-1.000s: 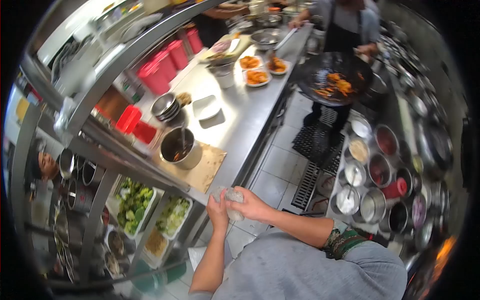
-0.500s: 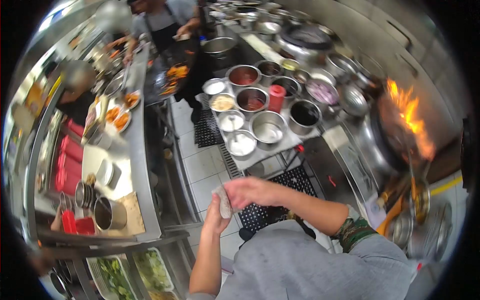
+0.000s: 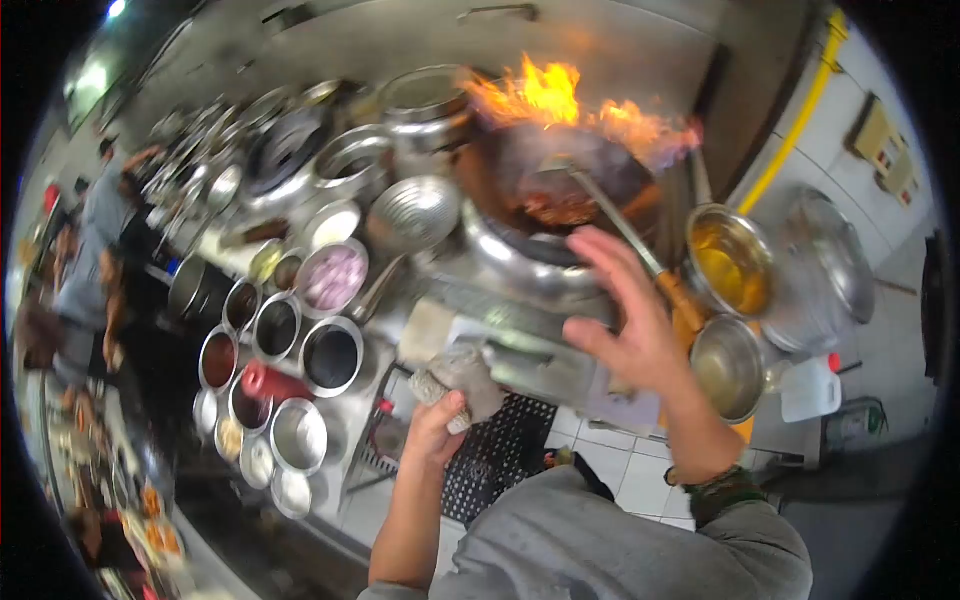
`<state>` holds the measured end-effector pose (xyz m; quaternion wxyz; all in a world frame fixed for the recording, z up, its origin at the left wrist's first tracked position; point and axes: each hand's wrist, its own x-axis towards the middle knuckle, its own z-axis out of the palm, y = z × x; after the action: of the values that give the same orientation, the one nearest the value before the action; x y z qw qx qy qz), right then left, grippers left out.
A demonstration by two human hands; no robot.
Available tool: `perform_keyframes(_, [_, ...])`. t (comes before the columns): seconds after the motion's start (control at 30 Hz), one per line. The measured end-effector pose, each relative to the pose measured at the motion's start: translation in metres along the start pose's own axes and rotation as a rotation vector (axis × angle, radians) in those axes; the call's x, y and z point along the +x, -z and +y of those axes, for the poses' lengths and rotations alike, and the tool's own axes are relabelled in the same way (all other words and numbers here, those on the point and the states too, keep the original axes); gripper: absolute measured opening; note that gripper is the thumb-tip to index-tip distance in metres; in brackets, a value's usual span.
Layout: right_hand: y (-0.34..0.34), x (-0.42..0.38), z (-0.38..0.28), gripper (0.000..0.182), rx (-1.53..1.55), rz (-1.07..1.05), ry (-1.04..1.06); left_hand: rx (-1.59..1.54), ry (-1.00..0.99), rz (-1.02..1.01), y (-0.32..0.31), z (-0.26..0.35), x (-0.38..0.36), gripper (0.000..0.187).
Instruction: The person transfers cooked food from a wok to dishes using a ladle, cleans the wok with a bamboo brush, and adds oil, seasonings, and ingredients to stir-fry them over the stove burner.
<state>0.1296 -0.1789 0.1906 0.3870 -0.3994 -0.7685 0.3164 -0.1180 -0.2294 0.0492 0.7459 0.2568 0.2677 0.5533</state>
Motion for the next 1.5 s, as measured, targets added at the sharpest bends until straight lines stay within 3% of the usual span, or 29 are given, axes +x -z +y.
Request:
perform_keyframes(0.03, [0.034, -0.002, 0.008, 0.083, -0.601, 0.064, -0.126, 0.002, 0.024, -0.038, -0.006, -0.005, 0.019, 0.065])
perform_keyframes(0.1, [0.054, -0.021, 0.068, 0.069, -1.001, -0.043, -0.488, 0.274, 0.091, 0.250, -0.016, -0.014, 0.043, 0.056])
perform_keyframes(0.13, [0.059, -0.019, 0.082, 0.069, -1.005, -0.031, -0.508, 0.276, 0.136, 0.328, -0.022, -0.019, 0.051, 0.049])
perform_keyframes(0.2, [0.071, -0.013, 0.104, 0.060, -0.854, -0.218, -0.866, 0.202, 0.208, 0.336, -0.020, -0.027, 0.065, 0.046])
perform_keyframes(0.23, [0.077, -0.019, 0.116, 0.060, -0.853, -0.217, -0.882, 0.125, 0.273, 0.354, -0.018, -0.031, 0.068, 0.045])
perform_keyframes(0.3, [0.096, -0.027, 0.136, 0.057, -0.761, -0.056, -0.546, 0.132, 0.343, 0.326, -0.015, -0.028, 0.080, 0.045])
perform_keyframes(0.33, [0.106, -0.031, 0.122, 0.056, -0.694, -0.001, -0.496, 0.118, 0.334, 0.357, -0.016, -0.025, 0.084, 0.047])
perform_keyframes(0.47, [0.128, -0.051, 0.099, 0.055, -0.595, -0.016, -0.528, 0.128, 0.307, 0.367, -0.018, -0.003, 0.109, 0.052])
perform_keyframes(0.67, [0.087, -0.022, 0.125, 0.060, -0.893, 0.155, -0.703, 0.174, 0.378, 0.169, -0.027, 0.006, 0.123, 0.048])
perform_keyframes(0.73, [0.084, -0.034, 0.134, 0.060, -0.761, 0.191, -0.526, 0.174, 0.401, 0.167, -0.017, 0.010, 0.115, 0.047])
perform_keyframes(0.87, [0.085, -0.054, 0.062, 0.057, -0.642, 0.150, -0.550, 0.155, 0.436, 0.208, 0.019, 0.022, 0.095, 0.043])
perform_keyframes(0.93, [0.085, -0.058, 0.046, 0.058, -0.418, 0.078, -0.796, 0.122, 0.415, 0.219, 0.022, 0.029, 0.093, 0.041])
perform_keyframes(0.97, [0.079, -0.057, 0.052, 0.058, -0.414, 0.086, -0.806, 0.129, 0.426, 0.214, 0.021, 0.030, 0.099, 0.041])
perform_keyframes(1.03, [0.071, -0.043, 0.081, 0.056, -0.581, 0.164, -0.660, 0.139, 0.489, 0.140, 0.016, 0.024, 0.130, 0.040])
perform_keyframes(1.07, [0.063, -0.032, 0.092, 0.056, -0.582, 0.174, -0.661, 0.148, 0.490, 0.057, 0.007, 0.021, 0.147, 0.049])
perform_keyframes(1.13, [0.052, -0.018, 0.105, 0.056, -0.793, 0.255, -0.665, 0.164, 0.558, 0.111, -0.024, 0.021, 0.178, 0.054])
perform_keyframes(1.27, [0.081, -0.036, 0.094, 0.058, -0.628, 0.101, -0.636, 0.159, 0.674, 0.067, -0.051, 0.006, 0.224, 0.057])
perform_keyframes(1.4, [0.099, -0.072, 0.072, 0.058, -0.794, 0.042, -0.788, -0.032, 0.830, 0.077, -0.047, -0.028, 0.279, 0.044])
perform_keyframes(1.47, [0.100, -0.085, 0.087, 0.063, -0.743, 0.207, -0.534, -0.138, 0.884, 0.109, -0.034, -0.043, 0.268, 0.038])
perform_keyframes(1.5, [0.106, -0.089, 0.087, 0.063, -0.741, 0.211, -0.528, -0.259, 0.905, -0.019, -0.026, -0.044, 0.264, 0.034])
